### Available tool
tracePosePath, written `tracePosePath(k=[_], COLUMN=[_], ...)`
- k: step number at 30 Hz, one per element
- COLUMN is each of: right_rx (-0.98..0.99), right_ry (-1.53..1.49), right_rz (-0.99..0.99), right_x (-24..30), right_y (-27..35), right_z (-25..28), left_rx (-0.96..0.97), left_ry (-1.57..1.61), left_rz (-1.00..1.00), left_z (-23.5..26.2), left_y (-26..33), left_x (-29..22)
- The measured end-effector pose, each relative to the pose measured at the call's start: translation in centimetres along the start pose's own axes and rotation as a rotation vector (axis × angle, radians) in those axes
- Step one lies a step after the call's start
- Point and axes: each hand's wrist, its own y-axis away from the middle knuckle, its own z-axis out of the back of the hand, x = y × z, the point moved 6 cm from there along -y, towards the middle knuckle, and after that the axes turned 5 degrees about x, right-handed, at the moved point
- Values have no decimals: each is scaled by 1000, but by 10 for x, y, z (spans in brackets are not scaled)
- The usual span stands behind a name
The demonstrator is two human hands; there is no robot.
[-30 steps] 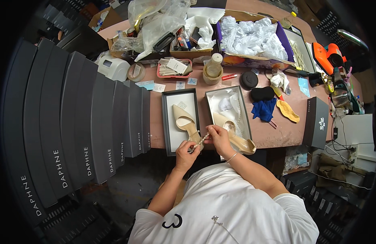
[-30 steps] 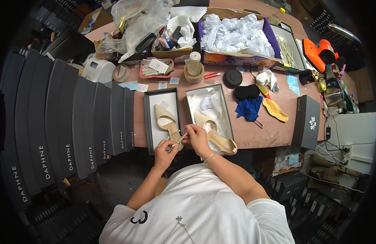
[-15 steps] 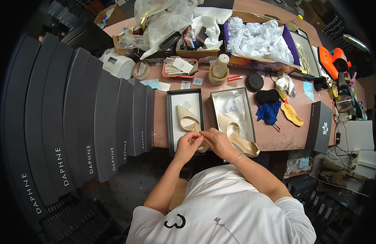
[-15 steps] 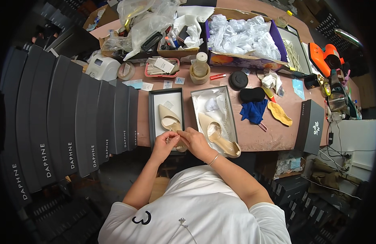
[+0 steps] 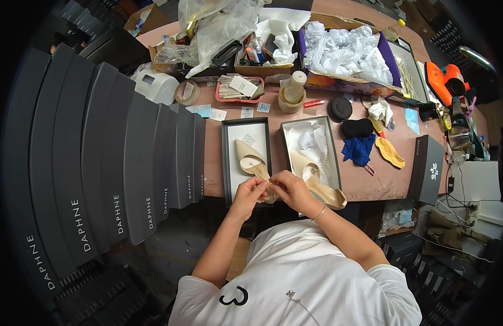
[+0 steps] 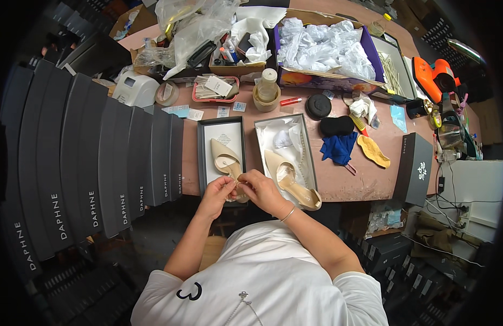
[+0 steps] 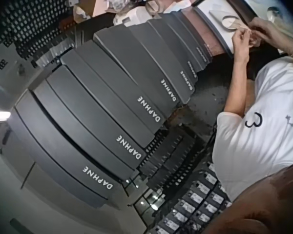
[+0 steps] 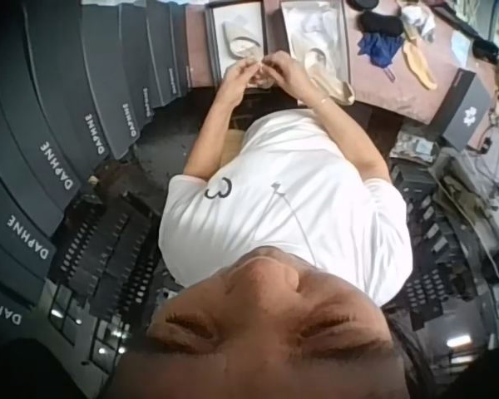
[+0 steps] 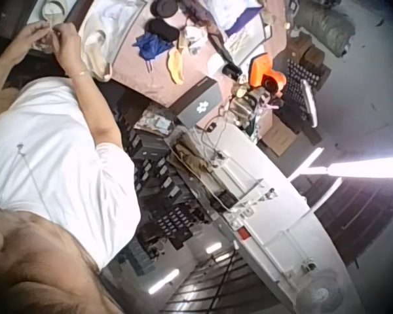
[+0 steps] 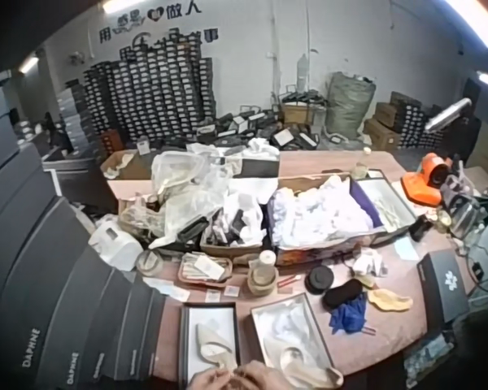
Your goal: Packing high-heeled shoes into brand-labeled boxes with protective paper.
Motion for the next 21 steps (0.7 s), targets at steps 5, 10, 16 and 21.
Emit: tracePosePath(k=[5, 10, 16, 21], right_rx=[-13, -44, -59, -85], right_ry=[116, 100, -42, 29], right_rz=[72, 74, -6, 139], right_x=[2, 1, -5, 11], right_y=[-1, 0, -1, -1], right_z=[-2, 0, 3, 5], left_rx=[10, -1, -36, -33], left_ry=[34, 38, 113, 12], left_rz=[14, -17, -14, -14], left_z=[-3, -7, -7, -10], left_y=[0, 0, 2, 0], left_x=[-2, 0, -1, -7])
